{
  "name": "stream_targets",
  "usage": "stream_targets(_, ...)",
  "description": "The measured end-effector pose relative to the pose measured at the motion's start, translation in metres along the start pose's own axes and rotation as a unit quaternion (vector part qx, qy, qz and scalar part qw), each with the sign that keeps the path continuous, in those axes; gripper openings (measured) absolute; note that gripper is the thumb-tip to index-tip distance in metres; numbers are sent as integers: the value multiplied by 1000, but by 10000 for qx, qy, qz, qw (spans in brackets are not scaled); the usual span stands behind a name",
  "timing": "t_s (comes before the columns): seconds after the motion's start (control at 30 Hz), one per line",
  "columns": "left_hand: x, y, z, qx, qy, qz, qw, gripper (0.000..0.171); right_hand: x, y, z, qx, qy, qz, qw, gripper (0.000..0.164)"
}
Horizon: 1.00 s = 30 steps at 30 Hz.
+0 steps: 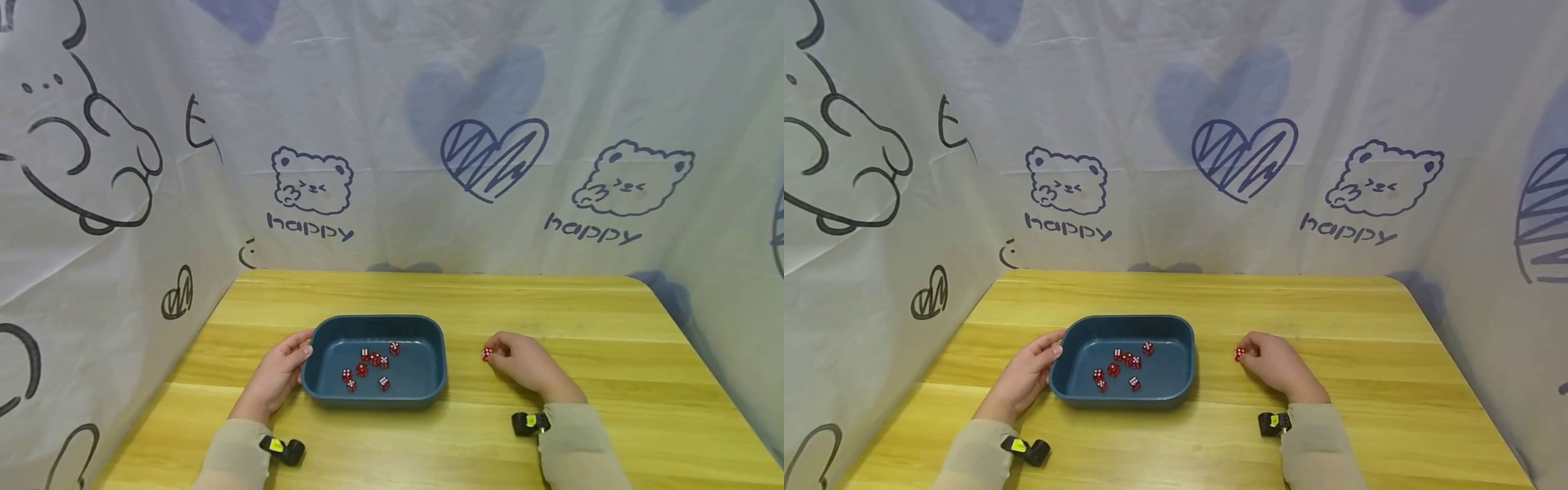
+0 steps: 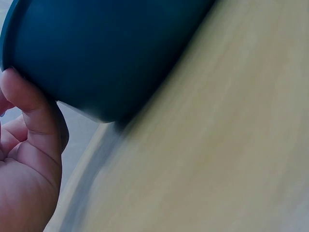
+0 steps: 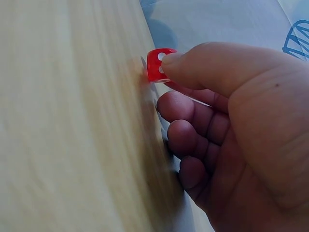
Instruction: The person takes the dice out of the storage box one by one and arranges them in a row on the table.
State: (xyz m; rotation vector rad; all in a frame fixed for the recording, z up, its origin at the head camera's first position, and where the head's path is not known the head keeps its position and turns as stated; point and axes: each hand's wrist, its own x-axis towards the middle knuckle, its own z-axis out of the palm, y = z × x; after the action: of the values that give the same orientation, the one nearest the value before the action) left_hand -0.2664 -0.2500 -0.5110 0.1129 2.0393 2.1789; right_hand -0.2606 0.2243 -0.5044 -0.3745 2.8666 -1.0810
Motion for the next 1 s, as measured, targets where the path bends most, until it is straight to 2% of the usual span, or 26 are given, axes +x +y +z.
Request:
stream_targets(0.43,0,-1,-2,-24,0,-108,9999,49,3,2,3,-5,25,7,10000,5)
stream_targets(1.0,1,1,-2,-160,29,-146,9998,47,3,1,-1,318,83,103,9994,33)
